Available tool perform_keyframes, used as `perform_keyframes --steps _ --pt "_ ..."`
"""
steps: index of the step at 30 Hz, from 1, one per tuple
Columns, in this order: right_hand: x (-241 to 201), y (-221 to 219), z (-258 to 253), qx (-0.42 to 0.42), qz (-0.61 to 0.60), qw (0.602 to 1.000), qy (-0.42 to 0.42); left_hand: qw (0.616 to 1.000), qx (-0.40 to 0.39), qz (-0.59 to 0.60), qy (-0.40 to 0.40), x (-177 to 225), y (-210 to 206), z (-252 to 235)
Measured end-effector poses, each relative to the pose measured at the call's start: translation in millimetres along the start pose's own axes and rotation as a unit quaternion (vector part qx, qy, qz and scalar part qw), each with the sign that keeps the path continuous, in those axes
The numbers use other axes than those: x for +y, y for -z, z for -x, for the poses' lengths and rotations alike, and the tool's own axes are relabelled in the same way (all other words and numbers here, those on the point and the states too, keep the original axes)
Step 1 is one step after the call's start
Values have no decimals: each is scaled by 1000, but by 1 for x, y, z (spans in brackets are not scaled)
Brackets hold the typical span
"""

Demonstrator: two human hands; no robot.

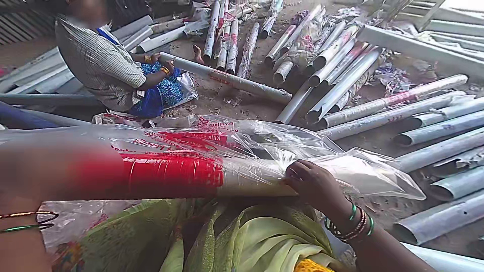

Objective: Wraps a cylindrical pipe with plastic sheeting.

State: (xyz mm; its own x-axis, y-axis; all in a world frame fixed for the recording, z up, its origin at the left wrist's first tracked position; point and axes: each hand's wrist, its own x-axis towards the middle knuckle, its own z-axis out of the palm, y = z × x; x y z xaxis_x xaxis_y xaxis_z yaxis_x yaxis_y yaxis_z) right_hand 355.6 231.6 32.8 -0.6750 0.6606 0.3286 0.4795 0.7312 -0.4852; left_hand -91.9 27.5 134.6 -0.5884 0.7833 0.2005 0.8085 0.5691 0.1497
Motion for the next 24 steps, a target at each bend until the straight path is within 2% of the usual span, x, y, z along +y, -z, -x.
perform_keyframes --steps 2,7,13,16,20,24 --pt "3 0 1 22 -27 999 9 1000 -1 -13 16 5 3 3" --pt "10 -5 6 102 -57 993 31 998 29 -47 -6 11 1 6" --pt "16 -5 6 126 -81 988 42 998 32 -40 -24 5 -3 -1" --pt "15 -4 2 113 -84 990 17 999 35 -35 -21 4 -2 -2" --pt "16 -1 -3 57 -88 994 -24 998 58 -30 -23 -1 -5 1" --pt "17 -2 -5 25 -98 994 -51 996 75 -39 -28 -52 -29 -6"
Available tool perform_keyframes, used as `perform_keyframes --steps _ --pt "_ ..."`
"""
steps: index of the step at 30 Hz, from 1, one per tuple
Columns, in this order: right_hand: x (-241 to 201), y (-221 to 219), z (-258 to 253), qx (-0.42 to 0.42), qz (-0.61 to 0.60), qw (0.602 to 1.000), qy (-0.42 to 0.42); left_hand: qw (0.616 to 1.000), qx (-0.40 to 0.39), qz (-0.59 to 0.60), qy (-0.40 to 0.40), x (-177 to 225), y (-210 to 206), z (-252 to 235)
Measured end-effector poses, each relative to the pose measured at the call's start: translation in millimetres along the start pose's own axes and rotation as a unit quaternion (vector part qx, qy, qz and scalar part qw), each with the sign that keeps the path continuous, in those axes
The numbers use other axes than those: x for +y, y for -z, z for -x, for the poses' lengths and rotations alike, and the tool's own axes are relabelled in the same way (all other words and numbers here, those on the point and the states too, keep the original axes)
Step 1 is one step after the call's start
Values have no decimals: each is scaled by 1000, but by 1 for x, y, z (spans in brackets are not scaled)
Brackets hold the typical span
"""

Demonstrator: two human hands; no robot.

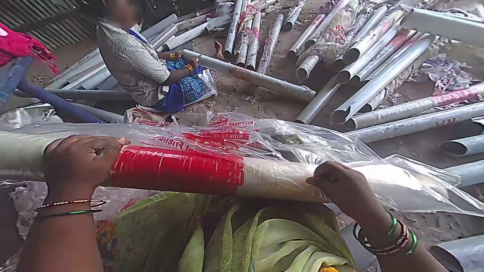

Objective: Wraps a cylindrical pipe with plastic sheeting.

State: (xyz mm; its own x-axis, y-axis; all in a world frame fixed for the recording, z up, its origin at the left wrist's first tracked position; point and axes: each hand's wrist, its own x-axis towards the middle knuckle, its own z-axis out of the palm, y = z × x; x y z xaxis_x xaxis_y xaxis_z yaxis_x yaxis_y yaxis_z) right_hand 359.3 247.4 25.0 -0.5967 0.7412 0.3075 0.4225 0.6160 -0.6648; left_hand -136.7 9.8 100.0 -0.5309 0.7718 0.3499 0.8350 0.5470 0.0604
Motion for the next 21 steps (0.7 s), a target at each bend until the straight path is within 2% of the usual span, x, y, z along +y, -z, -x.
perform_keyframes --steps 2,5,9,16,21 --pt "0 0 1 0 -8 1000 -7 999 29 11 -21 -4 -3 3" --pt "-1 1 3 -6 -12 1000 -16 998 58 24 -32 19 9 10" --pt "0 2 6 -24 -14 1000 -5 989 125 60 -46 24 6 22" --pt "3 0 11 -13 -20 1000 1 986 145 82 0 27 6 26" --pt "6 -2 13 -9 -22 1000 13 978 188 89 3 36 6 30"
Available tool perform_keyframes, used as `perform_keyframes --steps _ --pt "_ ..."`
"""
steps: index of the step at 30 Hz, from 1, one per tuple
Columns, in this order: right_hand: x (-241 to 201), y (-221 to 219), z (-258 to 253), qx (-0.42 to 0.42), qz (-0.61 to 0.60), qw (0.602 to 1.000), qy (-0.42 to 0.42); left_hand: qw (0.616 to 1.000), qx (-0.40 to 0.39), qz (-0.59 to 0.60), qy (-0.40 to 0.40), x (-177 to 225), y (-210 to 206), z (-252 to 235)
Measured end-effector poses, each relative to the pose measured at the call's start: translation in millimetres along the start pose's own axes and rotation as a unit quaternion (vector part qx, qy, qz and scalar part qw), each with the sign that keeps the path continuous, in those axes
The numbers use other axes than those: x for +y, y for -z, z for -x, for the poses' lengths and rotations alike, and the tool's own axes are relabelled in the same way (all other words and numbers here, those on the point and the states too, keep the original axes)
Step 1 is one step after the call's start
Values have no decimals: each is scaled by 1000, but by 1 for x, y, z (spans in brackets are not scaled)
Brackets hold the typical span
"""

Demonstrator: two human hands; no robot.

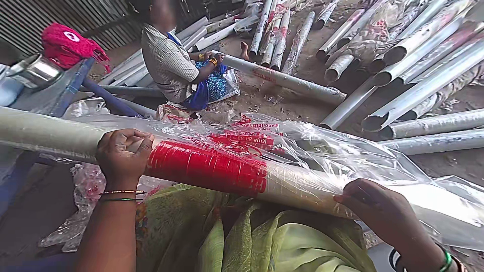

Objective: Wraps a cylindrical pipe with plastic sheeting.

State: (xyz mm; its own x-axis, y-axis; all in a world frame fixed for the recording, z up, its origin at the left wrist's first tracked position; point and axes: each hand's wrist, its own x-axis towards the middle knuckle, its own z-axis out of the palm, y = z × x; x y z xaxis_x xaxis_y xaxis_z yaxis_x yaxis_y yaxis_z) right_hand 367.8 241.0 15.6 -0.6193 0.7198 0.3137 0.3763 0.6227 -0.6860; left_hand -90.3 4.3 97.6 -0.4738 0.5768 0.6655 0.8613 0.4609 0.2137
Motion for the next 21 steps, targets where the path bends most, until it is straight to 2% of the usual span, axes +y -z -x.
perform_keyframes --steps 3,7,10,13,15,18,21 --pt "0 1 0 -7 -1 1000 1 999 32 -6 -8 0 -2 3" --pt "-2 6 -3 -33 -2 999 -8 991 124 -22 -47 0 -3 2" --pt "0 9 -8 -60 -7 998 -24 993 116 7 -35 0 -4 0" --pt "1 10 -10 -77 -15 996 -32 989 117 12 -90 11 -4 0" --pt "0 8 -10 -65 -6 997 -34 983 95 41 -152 34 -4 2" --pt "-3 7 -11 -35 13 999 -25 967 -11 131 -220 91 -7 12" --pt "-2 4 -14 -13 22 999 -20 934 -92 179 -295 145 -23 27"
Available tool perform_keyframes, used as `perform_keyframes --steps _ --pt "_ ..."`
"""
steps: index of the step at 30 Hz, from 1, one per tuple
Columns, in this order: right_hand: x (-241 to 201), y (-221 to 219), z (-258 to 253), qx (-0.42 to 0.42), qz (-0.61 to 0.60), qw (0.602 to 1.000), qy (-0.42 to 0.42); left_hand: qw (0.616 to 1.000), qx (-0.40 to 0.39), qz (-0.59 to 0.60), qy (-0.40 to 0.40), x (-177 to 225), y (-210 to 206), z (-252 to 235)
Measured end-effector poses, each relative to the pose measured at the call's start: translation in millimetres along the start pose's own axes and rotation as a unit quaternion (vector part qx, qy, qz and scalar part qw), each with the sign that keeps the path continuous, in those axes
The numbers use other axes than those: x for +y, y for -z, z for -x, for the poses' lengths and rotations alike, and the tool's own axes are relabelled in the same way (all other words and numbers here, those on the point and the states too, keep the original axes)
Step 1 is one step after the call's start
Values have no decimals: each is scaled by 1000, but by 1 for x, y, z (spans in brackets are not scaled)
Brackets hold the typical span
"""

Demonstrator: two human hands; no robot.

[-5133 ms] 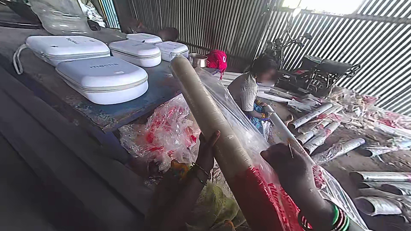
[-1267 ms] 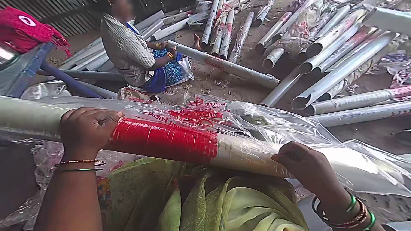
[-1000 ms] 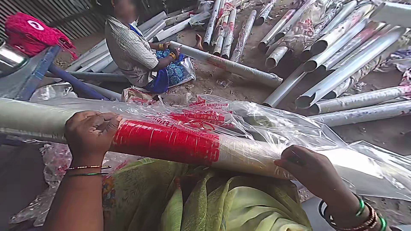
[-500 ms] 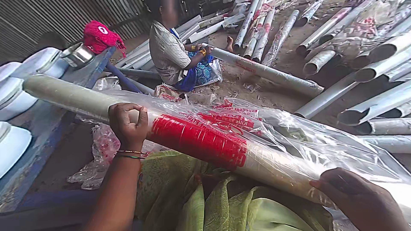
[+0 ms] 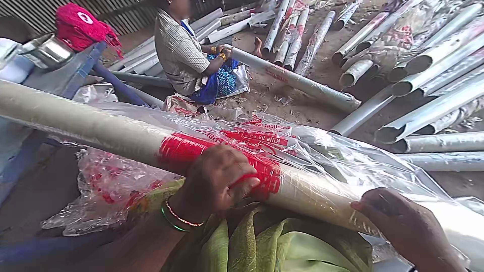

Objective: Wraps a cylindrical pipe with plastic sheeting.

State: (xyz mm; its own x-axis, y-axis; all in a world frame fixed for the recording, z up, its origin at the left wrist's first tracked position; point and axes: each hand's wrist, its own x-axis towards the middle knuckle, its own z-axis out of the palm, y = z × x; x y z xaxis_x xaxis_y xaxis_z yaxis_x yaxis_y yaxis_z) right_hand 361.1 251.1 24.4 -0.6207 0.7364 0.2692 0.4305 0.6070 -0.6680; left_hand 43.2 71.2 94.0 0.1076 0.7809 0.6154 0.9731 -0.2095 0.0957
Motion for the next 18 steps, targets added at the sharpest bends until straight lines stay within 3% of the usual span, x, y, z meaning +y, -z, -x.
perform_keyframes --steps 3,7,12,18 --pt "-1 -2 -1 16 3 1000 4 998 -39 -2 -49 20 -31 -11" --pt "-3 -1 -3 45 30 998 23 993 -59 -85 -51 21 -59 -14" --pt "-10 10 -10 74 72 994 33 992 -62 -93 -52 13 -63 -20" --pt "-20 49 -19 135 29 989 50 994 -40 -70 -78 14 -61 -14"
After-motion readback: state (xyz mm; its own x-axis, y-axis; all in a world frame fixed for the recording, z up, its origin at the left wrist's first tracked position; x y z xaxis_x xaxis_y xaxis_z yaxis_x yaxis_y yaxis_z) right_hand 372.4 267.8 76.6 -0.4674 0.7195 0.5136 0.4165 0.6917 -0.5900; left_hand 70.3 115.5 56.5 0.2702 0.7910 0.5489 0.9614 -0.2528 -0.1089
